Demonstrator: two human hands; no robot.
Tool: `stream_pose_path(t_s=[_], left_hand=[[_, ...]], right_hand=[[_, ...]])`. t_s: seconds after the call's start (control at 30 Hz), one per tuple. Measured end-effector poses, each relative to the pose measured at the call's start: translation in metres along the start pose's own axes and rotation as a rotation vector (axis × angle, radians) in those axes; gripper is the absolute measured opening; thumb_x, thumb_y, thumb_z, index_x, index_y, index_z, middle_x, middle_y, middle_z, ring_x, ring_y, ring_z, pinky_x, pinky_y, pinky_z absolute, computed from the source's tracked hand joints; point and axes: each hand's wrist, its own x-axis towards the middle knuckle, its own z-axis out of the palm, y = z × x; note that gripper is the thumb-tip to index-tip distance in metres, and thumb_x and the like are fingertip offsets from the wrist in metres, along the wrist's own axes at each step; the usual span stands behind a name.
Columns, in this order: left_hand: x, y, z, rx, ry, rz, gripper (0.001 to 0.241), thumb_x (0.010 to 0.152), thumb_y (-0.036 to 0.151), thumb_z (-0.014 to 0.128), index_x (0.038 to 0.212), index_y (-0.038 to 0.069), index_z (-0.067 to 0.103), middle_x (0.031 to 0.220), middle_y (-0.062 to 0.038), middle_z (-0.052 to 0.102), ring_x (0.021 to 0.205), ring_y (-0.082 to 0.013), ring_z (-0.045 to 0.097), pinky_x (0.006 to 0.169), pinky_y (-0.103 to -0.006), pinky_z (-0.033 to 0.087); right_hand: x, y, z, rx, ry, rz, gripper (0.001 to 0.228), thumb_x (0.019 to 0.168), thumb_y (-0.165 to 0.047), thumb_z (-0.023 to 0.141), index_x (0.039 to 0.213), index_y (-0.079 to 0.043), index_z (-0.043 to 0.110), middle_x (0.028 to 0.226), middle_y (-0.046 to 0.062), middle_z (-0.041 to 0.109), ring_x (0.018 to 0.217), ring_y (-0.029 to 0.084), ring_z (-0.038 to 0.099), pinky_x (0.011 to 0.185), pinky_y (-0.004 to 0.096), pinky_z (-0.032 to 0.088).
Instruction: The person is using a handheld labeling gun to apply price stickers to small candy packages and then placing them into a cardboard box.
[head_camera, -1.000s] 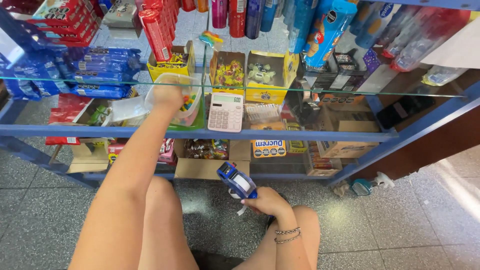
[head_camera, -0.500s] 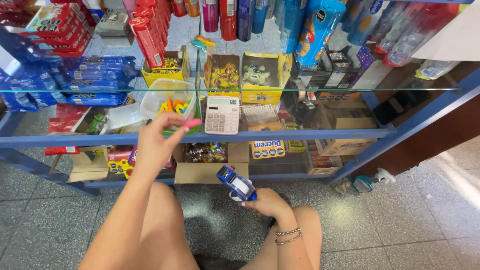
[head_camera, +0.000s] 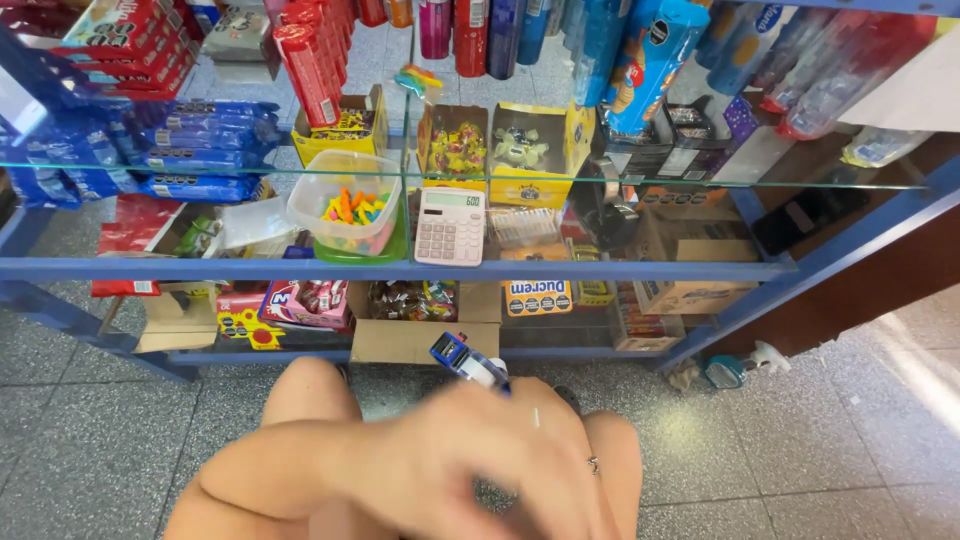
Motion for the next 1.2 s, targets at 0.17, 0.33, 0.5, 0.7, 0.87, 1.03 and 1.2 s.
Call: stream_pose_path(t_s=[0.17, 0.33, 0.5, 0.7, 0.87, 1.03, 1.2], left_hand=[[0.007, -0.050, -0.170, 1.522, 0.354, -0.461, 0.024, 0.098, 0.026, 0.063, 0.116, 0.012, 0.070, 0.124, -0.007, 0.073, 0.111, -0.0275, 0.070, 0.090, -0.0469, 0.052], [-0.045, -0.084, -0.384, 1.706, 0.815, -1.129, 0.028, 0.108, 0.030, 0.049, 0.116, 0.010, 0.067, 0.112, -0.016, 0.070, 0.102, -0.0385, 0.066, 0.084, -0.0545, 0.053], [-0.038, -0.088, -0.455, 1.811, 1.070, -1.184, 0.044, 0.087, 0.049, 0.085, 0.095, 0.007, 0.074, 0.096, -0.014, 0.073, 0.091, -0.0353, 0.069, 0.072, -0.0472, 0.055], [-0.018, -0.060, -0.427, 1.321, 0.928, -1.615, 0.075, 0.065, 0.050, 0.098, 0.104, -0.002, 0.060, 0.102, -0.014, 0.071, 0.088, -0.0283, 0.067, 0.073, -0.0479, 0.053], [0.019, -0.019, -0.262, 0.749, 1.164, -0.849, 0.024, 0.092, 0.018, 0.076, 0.089, 0.020, 0.052, 0.124, -0.002, 0.076, 0.058, -0.0074, 0.067, 0.056, -0.0160, 0.060], [-0.036, -0.050, -0.168, 0.356, 1.102, -0.751, 0.031, 0.092, 0.008, 0.066, 0.123, 0.007, 0.064, 0.116, -0.007, 0.073, 0.081, -0.0155, 0.067, 0.075, -0.0278, 0.064], [-0.179, -0.135, -0.158, 0.005, 1.318, -0.572, 0.032, 0.092, 0.004, 0.064, 0.123, -0.004, 0.068, 0.118, -0.015, 0.071, 0.097, -0.0277, 0.070, 0.081, -0.0457, 0.065]], right_hand=[[0.000, 0.008, -0.004, 0.076, -0.012, -0.029, 0.032, 0.088, -0.042, 0.071, 0.073, -0.016, 0.061, 0.069, 0.001, 0.069, 0.060, 0.017, 0.063, 0.062, 0.031, 0.044], [-0.003, 0.005, -0.005, 0.109, -0.015, 0.004, 0.029, 0.090, -0.040, 0.072, 0.077, -0.018, 0.059, 0.072, -0.001, 0.068, 0.059, 0.014, 0.060, 0.062, 0.029, 0.045], [-0.001, 0.004, -0.010, 0.112, -0.015, -0.002, 0.032, 0.091, -0.040, 0.072, 0.075, -0.017, 0.056, 0.070, 0.001, 0.066, 0.058, 0.015, 0.060, 0.060, 0.030, 0.044], [0.000, 0.005, -0.010, 0.099, -0.009, -0.013, 0.034, 0.090, -0.041, 0.070, 0.072, -0.016, 0.056, 0.067, 0.001, 0.066, 0.057, 0.016, 0.059, 0.059, 0.031, 0.042], [0.016, 0.018, -0.001, -0.015, 0.018, -0.066, 0.040, 0.089, -0.048, 0.070, 0.072, -0.016, 0.053, 0.070, 0.001, 0.063, 0.065, 0.017, 0.058, 0.061, 0.033, 0.040], [0.001, 0.012, -0.009, 0.046, -0.003, -0.059, 0.035, 0.090, -0.045, 0.069, 0.073, -0.017, 0.055, 0.071, -0.001, 0.064, 0.063, 0.015, 0.058, 0.062, 0.030, 0.042], [-0.021, 0.006, -0.015, 0.108, -0.026, -0.171, 0.032, 0.089, -0.047, 0.071, 0.078, -0.017, 0.071, 0.071, -0.001, 0.072, 0.066, 0.012, 0.068, 0.072, 0.027, 0.051]])
